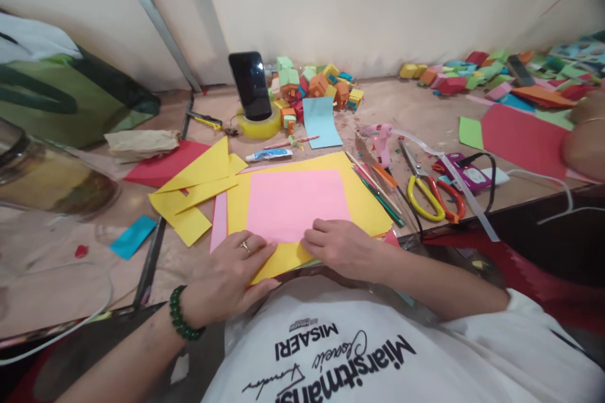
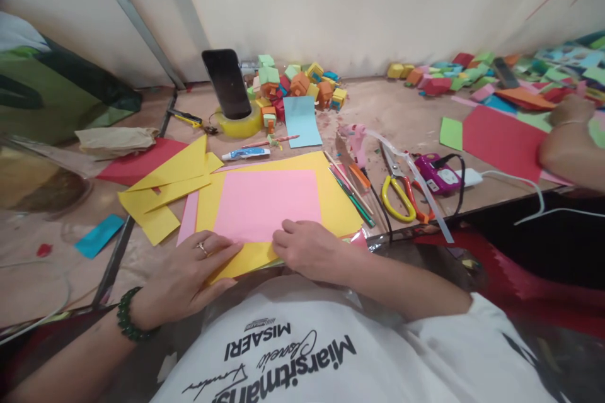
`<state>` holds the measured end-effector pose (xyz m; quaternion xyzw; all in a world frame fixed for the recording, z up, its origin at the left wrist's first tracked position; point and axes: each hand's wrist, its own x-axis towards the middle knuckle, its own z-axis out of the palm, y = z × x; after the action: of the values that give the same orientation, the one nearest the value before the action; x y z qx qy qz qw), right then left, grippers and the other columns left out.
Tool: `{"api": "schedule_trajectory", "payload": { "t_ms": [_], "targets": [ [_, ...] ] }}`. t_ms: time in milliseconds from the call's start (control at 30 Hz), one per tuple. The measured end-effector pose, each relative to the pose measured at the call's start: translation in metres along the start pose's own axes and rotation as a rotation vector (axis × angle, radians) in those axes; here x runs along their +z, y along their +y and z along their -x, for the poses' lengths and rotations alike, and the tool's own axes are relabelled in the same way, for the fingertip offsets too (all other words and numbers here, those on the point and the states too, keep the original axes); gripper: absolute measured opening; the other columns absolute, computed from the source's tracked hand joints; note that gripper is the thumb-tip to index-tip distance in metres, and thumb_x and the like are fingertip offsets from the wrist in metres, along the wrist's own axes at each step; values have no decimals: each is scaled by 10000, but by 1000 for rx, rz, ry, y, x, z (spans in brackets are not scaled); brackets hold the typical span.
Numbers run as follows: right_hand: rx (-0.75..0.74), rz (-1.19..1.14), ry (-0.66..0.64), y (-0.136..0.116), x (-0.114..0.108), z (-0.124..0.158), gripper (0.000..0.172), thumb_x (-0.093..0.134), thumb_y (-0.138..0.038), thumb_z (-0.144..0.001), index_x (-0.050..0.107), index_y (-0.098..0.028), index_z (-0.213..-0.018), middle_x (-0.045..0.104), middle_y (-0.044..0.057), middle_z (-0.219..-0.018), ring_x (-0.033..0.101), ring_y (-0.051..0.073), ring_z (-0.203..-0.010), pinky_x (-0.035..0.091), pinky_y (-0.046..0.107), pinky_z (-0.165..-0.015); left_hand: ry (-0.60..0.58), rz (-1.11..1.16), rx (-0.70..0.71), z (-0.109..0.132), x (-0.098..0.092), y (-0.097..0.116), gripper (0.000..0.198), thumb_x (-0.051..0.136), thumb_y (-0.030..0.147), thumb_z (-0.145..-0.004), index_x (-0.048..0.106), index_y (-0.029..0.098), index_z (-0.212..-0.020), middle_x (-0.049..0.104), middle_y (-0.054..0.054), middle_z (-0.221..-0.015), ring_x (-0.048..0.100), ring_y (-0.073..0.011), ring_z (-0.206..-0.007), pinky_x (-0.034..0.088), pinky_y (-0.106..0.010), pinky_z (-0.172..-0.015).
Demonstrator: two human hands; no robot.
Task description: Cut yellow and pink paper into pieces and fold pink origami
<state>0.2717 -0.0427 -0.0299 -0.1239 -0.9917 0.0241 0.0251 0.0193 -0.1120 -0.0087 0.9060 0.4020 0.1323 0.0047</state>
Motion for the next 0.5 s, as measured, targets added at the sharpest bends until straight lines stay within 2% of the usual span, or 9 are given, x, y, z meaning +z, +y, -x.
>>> {"api": "schedule_trajectory", "payload": {
  "t_ms": [133, 267, 400, 500],
  "targets": [
    [66, -13, 53, 7, 5, 34, 203, 407, -146, -968, 604, -110, -1001, 596, 80, -863, 477, 205, -791, 447, 328, -676, 81, -77, -63, 10, -2, 1, 382, 387, 399, -960, 653, 148, -1069, 667, -90, -889, 575, -231, -811, 480, -359, -725],
    [140, -1, 177, 7, 1, 58, 278, 332, -92, -968, 608, -98, -1007, 627, 96, -878, 509, 198, -806, 465, 308, -661, 154, -135, -124, 22, 4, 0, 340, 427, 355, -944, 658, 141, -1072, 677, -99, -880, 576, -243, -800, 466, -371, -727],
    [199, 28, 255, 3, 2, 70, 310, 327, -49, -949, 625, -129, -982, 656, 85, -889, 545, 172, -811, 467, 270, -660, 151, -111, -156, 32, 9, 0, 357, 430, 322, -940, 647, 94, -1110, 674, -130, -942, 562, -259, -840, 460, -395, -769],
    [260, 55, 264, 4, 0, 72, 315, 361, -15, -910, 637, -151, -843, 631, 62, -748, 544, 163, -726, 450, 258, -606, 110, -83, -187, 35, 8, 0, 364, 427, 318, -937, 643, 112, -1144, 672, -121, -979, 562, -263, -875, 454, -409, -796]
  ]
}}
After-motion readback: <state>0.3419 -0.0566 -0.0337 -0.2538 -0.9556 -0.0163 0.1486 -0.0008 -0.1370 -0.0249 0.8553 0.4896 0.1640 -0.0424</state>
